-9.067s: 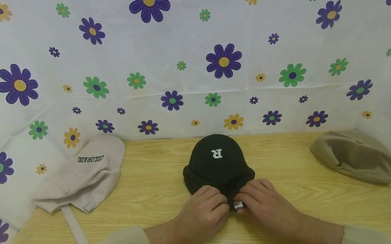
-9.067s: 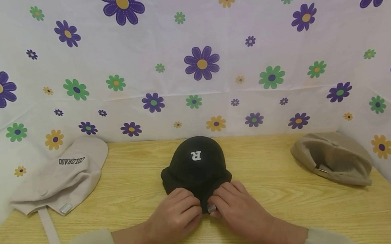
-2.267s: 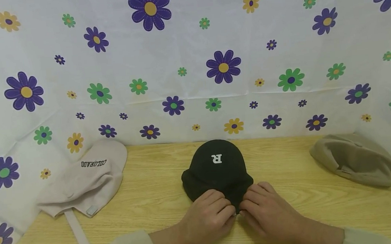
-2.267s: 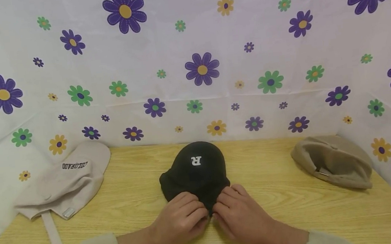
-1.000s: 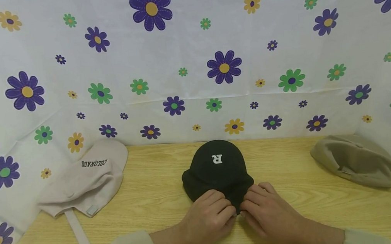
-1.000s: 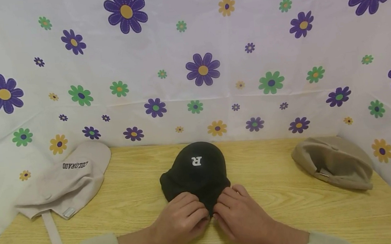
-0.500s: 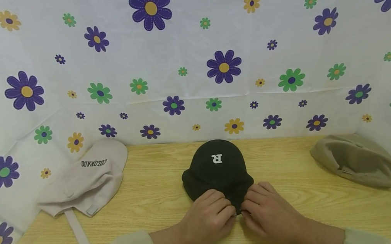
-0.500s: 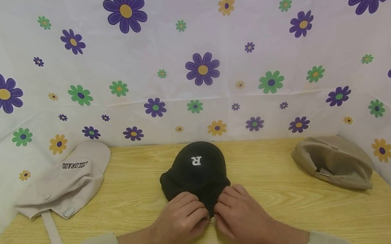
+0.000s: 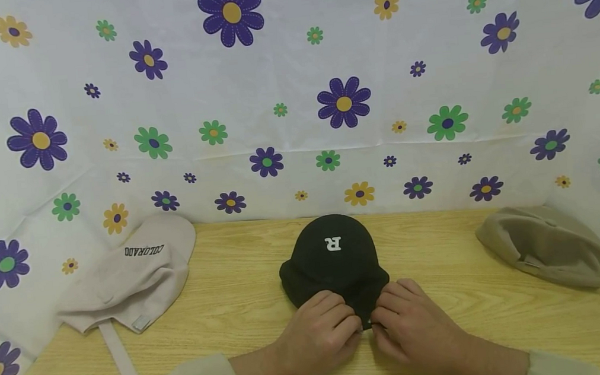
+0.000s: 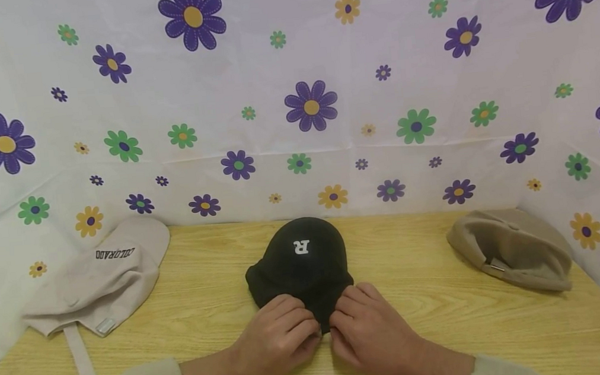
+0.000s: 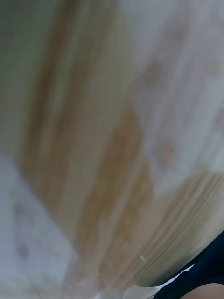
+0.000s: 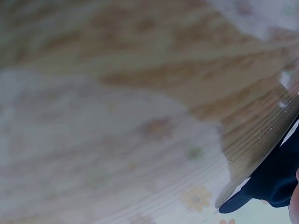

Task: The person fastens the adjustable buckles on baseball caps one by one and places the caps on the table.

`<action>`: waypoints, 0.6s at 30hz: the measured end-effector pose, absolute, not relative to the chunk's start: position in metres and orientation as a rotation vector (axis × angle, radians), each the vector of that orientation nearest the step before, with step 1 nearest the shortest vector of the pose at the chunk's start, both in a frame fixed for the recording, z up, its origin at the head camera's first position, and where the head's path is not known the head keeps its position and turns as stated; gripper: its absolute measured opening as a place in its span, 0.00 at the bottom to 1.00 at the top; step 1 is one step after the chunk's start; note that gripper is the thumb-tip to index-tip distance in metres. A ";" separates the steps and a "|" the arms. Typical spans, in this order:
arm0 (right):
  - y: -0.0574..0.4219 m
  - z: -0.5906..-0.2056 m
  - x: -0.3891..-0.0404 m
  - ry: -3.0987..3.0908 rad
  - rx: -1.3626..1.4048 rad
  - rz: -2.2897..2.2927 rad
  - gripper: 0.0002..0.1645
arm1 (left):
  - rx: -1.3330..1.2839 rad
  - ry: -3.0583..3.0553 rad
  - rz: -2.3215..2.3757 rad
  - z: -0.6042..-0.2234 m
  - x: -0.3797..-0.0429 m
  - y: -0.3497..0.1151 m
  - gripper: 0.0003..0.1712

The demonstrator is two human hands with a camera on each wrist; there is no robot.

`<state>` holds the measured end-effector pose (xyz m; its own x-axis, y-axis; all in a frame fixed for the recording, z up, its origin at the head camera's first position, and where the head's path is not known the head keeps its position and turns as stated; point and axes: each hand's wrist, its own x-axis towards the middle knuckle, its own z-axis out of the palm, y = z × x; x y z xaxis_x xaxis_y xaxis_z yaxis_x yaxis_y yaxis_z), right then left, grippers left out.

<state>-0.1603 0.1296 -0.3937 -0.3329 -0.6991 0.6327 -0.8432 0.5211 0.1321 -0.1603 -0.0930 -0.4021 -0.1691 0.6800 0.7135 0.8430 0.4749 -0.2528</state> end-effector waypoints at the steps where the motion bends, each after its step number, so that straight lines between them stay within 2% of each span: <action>1: 0.130 -0.394 -0.160 -2.124 1.247 0.290 0.03 | -1.269 -1.913 -0.255 -0.402 -0.160 -0.093 0.05; 8: 0.130 -0.394 -0.160 -2.119 1.232 0.291 0.02 | -1.273 -1.902 -0.264 -0.403 -0.161 -0.093 0.04; 15: 0.130 -0.395 -0.161 -2.102 1.218 0.292 0.10 | -1.271 -1.892 -0.254 -0.404 -0.162 -0.094 0.05; 18: 0.129 -0.394 -0.161 -2.106 1.202 0.289 0.10 | -1.268 -1.900 -0.249 -0.403 -0.162 -0.095 0.04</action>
